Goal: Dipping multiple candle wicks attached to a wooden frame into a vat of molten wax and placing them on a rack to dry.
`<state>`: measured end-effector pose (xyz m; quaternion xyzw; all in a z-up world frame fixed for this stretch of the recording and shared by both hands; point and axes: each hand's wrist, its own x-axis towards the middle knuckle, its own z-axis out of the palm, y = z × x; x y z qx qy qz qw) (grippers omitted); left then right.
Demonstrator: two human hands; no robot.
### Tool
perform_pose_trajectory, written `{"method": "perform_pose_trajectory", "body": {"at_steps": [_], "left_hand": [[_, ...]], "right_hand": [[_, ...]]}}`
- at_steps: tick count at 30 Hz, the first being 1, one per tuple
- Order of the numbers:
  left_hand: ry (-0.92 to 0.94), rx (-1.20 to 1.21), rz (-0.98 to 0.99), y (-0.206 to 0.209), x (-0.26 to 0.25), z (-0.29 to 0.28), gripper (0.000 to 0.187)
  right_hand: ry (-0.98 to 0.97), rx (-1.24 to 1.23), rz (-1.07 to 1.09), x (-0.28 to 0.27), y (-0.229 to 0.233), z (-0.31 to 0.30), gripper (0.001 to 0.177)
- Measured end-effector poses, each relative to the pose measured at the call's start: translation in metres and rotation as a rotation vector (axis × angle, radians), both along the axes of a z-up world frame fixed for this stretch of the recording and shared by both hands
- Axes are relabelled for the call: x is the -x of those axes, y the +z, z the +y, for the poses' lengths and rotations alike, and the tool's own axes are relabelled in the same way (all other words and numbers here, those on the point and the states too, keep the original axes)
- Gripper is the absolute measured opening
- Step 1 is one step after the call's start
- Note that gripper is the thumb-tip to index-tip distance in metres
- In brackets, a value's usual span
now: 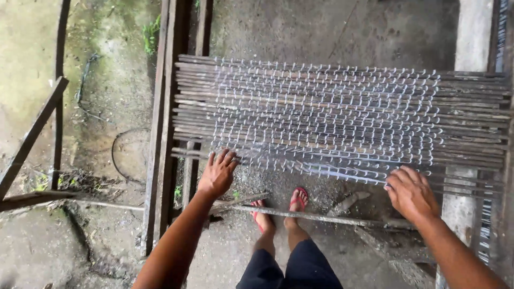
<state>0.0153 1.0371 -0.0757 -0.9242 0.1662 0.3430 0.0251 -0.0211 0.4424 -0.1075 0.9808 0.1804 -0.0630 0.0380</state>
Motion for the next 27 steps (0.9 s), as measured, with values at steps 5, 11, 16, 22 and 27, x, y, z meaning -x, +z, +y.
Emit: {"method": "perform_pose_trajectory", "body": {"at_steps": [5,11,16,22,27], "left_hand": [[-0.155,0.083,-0.007,0.002,-0.025,0.001,0.042],[-0.365,-0.090,-0.067,0.052,-0.044,-0.019,0.047],[-0.533,-0.153,0.020,0.058,-0.055,-0.019,0.036],[-0.615,-0.228,0.107,0.064,-0.069,-0.030,0.036],[-0.619,-0.218,0.130,0.061,-0.063,-0.026,0.039]], "right_hand": [[0.112,0.089,0.175,-0.028,0.007,-0.011,0.023],[0.174,0.038,0.330,-0.050,0.033,0.004,0.014],[0.185,-0.012,0.327,-0.037,0.027,-0.001,0.018],[0.234,-0.044,0.367,-0.034,0.010,-0.010,0.017],[0.198,-0.084,0.386,-0.020,-0.001,-0.012,0.017]]}}
